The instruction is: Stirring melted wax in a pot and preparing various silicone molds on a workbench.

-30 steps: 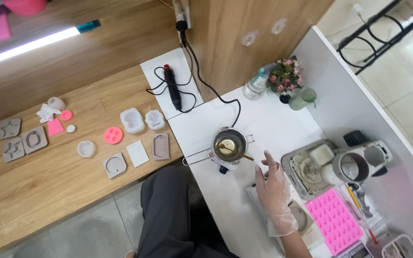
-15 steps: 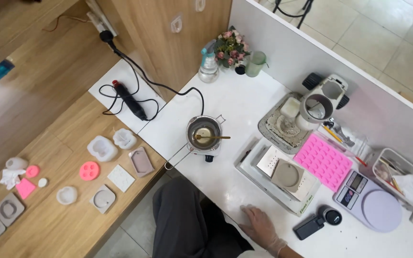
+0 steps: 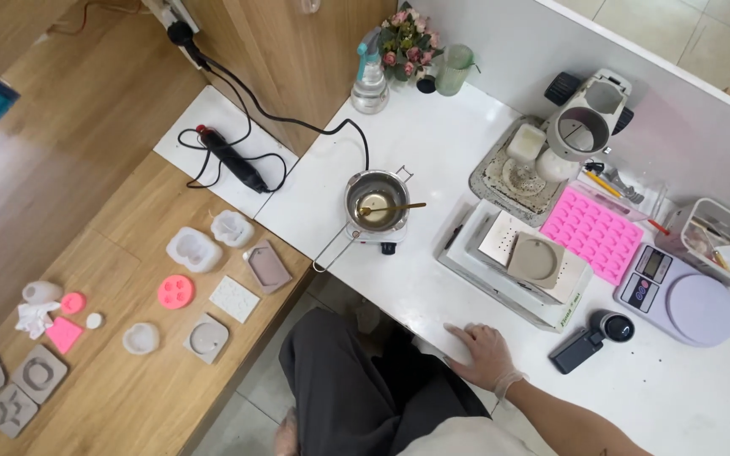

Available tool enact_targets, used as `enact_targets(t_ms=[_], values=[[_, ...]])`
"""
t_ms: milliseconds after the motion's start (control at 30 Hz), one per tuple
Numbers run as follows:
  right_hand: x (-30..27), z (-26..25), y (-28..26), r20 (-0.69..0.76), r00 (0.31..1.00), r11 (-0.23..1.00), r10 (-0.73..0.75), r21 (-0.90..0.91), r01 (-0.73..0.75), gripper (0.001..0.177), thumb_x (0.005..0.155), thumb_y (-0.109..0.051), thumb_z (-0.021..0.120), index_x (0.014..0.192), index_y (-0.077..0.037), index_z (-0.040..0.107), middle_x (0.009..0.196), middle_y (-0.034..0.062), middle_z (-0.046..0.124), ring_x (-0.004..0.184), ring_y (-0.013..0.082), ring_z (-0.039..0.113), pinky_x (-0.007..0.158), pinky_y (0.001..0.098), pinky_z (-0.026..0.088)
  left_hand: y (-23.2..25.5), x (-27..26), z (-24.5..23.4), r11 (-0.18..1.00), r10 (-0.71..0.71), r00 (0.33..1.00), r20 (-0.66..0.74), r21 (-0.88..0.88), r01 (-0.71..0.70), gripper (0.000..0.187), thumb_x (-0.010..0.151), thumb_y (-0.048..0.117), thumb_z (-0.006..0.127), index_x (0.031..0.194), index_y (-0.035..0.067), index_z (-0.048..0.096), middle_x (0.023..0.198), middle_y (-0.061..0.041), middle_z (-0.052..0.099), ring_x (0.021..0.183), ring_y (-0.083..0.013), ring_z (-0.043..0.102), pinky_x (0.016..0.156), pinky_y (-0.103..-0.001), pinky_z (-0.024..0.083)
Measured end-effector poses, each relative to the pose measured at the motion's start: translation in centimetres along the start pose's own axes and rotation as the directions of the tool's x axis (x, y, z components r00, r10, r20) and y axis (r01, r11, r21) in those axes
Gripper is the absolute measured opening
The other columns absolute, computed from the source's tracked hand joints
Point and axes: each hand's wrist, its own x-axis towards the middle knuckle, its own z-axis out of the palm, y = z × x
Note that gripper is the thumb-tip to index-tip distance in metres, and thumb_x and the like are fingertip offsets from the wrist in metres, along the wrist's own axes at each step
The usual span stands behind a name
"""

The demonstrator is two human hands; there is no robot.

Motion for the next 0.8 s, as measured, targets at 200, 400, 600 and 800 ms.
enact_targets(t_ms=[200, 400, 600, 800], values=[[0.2, -0.5, -0.3, 0.047, 0.999, 1.0, -0.002, 0.014, 0.001, 0.071, 0.084, -0.058, 0.064, 0.147, -0.029, 0.049, 0.104, 0.0005, 0.054, 0.099, 0.0218, 0.051, 0.096, 0.0348, 0.038, 22.6, -16.2, -6.1, 0.87, 0.481, 0.829, -0.286, 0.033, -0.493, 0.046, 0.102, 0.038, 0.046, 0.121, 0.001, 0.066, 0.111, -0.014, 0.07, 0.099, -0.0278, 0.068, 0.088, -0.038, 0.052], [0.7, 0.9, 0.1, -0.067, 0.997, 0.998, -0.043, -0.05, 0.04, 0.066, 0.083, -0.065, 0.062, 0.142, -0.037, 0.055, 0.091, 0.0004, 0.051, 0.081, 0.0236, 0.052, 0.081, 0.0382, 0.045, 34.5, -18.1, -5.1, 0.346, 0.934, 0.343, -0.102, 0.5, -0.794, 0.024, 0.096, 0.018, 0.06, 0.118, 0.008, 0.061, 0.092, -0.009, 0.066, 0.079, -0.0221, 0.068, 0.067, -0.032, 0.058], [0.5, 1.8, 0.5, -0.286, 0.948, 0.99, -0.139, -0.074, 0.123, 0.061, 0.077, -0.067, 0.064, 0.132, -0.042, 0.064, 0.084, 0.0009, 0.046, 0.071, 0.0262, 0.054, 0.07, 0.0422, 0.051, 35.4, -18.2, -2.9, 0.232, 0.964, 0.256, -0.065, 0.676, -0.7, 0.035, 0.093, 0.014, 0.062, 0.128, 0.013, 0.061, 0.104, -0.011, 0.067, 0.09, -0.0276, 0.072, 0.065, -0.038, 0.062], [0.6, 1.4, 0.0, -0.316, 0.938, 0.989, -0.141, -0.084, 0.121, 0.058, 0.076, -0.064, 0.066, 0.129, -0.041, 0.067, 0.083, 0.0011, 0.046, 0.072, 0.0256, 0.054, 0.068, 0.0424, 0.05, 34.9, -15.4, -2.3, 0.19, 0.817, 0.556, 0.155, 0.838, -0.512, 0.071, 0.093, 0.012, 0.056, 0.158, 0.017, 0.027, 0.157, -0.003, 0.037, 0.135, -0.028, 0.045, 0.084, -0.046, 0.06]])
